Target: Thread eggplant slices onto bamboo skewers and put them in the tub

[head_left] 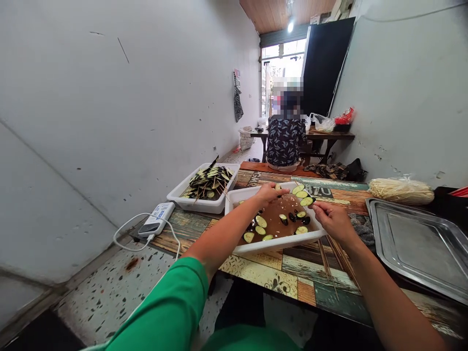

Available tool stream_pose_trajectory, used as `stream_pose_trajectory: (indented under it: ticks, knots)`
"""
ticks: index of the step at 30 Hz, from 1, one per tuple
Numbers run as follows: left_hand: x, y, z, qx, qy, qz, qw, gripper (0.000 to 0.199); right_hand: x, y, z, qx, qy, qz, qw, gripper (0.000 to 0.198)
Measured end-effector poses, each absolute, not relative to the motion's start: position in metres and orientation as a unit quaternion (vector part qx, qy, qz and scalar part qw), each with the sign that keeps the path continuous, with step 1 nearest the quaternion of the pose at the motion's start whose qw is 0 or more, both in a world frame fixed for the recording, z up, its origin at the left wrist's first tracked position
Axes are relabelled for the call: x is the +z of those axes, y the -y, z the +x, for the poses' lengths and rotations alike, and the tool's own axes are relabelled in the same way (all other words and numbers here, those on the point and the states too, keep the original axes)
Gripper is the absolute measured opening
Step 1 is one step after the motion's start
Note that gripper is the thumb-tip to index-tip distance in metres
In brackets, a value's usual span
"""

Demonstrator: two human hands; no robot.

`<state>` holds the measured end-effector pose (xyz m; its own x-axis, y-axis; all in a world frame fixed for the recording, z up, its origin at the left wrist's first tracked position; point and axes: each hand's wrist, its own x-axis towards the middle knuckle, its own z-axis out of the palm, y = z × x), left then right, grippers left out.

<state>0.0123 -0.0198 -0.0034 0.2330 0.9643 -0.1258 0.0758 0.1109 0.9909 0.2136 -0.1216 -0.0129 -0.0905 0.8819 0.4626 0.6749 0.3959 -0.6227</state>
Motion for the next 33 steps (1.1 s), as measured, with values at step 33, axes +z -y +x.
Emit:
stream_pose_trajectory:
  ticks: [33]
  knots:
    - [0.010,0.022,0.014,0.476,-0.390,0.307,0.726,0.005,-0.011,0.129,0.209,0.089,0.762,-0.550,0.330,0.035]
